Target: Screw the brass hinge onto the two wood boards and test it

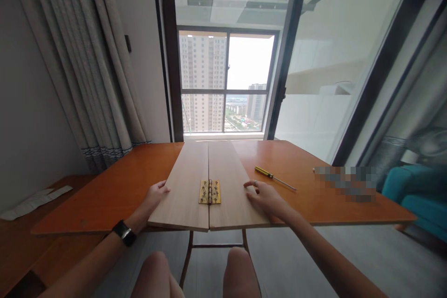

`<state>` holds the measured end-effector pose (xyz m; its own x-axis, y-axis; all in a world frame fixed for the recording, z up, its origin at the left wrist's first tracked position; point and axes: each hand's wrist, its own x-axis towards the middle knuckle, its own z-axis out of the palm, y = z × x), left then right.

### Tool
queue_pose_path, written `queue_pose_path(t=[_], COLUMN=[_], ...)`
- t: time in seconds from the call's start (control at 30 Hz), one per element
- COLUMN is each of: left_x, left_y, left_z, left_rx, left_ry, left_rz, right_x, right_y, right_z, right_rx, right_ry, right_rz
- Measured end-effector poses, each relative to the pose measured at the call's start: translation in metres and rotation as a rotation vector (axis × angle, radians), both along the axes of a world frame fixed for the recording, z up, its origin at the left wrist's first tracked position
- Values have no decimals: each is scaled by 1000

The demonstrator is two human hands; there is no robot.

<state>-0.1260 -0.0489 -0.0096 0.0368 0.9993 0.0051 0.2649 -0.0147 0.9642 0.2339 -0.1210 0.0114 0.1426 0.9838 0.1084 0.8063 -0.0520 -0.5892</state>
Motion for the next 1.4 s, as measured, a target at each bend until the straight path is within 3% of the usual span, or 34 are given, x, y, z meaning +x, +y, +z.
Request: queue_pose_path(t=[0.13,0.27,0.33,0.47,0.57,0.7,0.87,1.03,1.4], left_x=[0,12,22,35,31,15,2,3,7], left_y=[0,-4,-9,-23,-38,-55,-64,-63,-57], left_z=[-10,-10,-8,-3,-1,0,0,-5,-12], left_rx=[41,242,332,467,544,551,536,585,607], left_ry=[16,115,147,404,629,873,1009,1030,1034], left_rz=[99,226,171,-159,-403,-562,-557,-530,-511], right_x=[-4,-11,-10,9,35,63,72,67,13], right_y=[1,0,-1,6,15,24,35,43,17], right_z=[1,1,2,7,5,-9,-24,-23,-10], right_rx=[-2,8,22,80,125,123,117,96,49], right_ry=[-136,-232,-264,-317,-358,-400,-413,-372,-224], right_rz=[7,5,7,-27,-96,-168,-204,-178,16])
